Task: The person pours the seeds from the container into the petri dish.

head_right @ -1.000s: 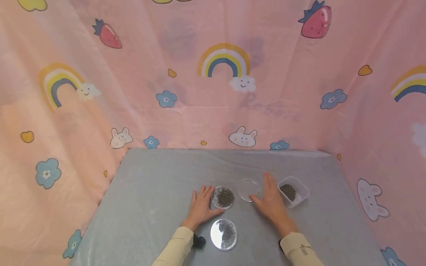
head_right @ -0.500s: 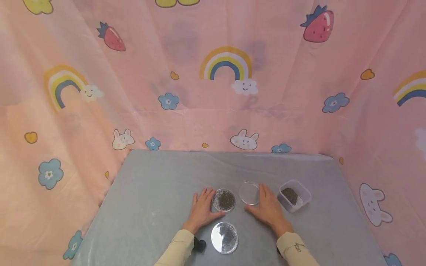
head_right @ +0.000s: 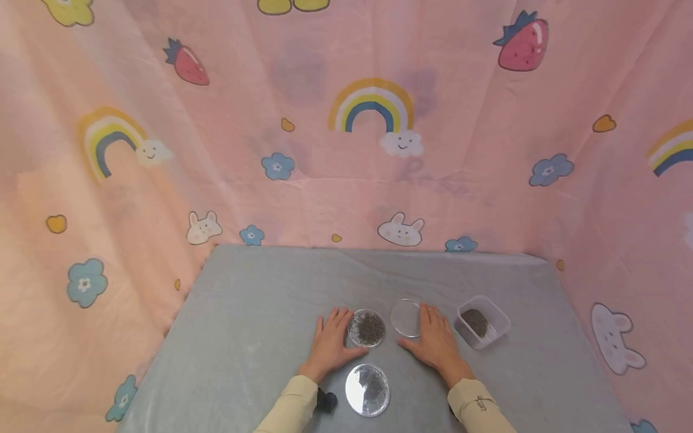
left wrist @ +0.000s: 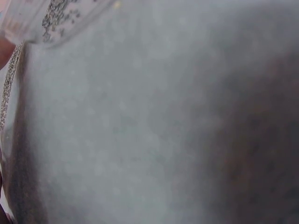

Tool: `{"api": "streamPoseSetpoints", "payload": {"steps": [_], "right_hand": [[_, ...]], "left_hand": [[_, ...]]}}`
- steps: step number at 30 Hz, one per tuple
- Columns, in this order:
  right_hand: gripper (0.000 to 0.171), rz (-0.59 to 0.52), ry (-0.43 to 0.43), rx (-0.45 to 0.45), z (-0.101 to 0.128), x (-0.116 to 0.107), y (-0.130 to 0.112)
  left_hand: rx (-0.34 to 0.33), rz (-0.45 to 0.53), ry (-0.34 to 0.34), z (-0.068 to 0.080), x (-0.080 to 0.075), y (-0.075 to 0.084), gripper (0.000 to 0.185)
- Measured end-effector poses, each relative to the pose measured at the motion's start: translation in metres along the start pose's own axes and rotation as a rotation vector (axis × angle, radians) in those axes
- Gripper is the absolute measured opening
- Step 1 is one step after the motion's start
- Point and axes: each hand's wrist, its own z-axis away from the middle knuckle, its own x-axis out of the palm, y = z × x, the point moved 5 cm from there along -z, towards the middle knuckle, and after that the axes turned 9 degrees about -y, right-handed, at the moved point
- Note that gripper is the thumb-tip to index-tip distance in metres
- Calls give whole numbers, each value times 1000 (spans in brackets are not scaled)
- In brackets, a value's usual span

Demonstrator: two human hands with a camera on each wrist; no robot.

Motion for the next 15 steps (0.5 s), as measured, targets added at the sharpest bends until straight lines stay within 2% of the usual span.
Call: {"api": "streamPoseSetpoints", "payload": {"steps": [15], "right_hand": [[96, -3, 17, 4, -7, 2, 2]], "left_hand": [[-14, 10, -21, 1, -1, 1, 88]]}}
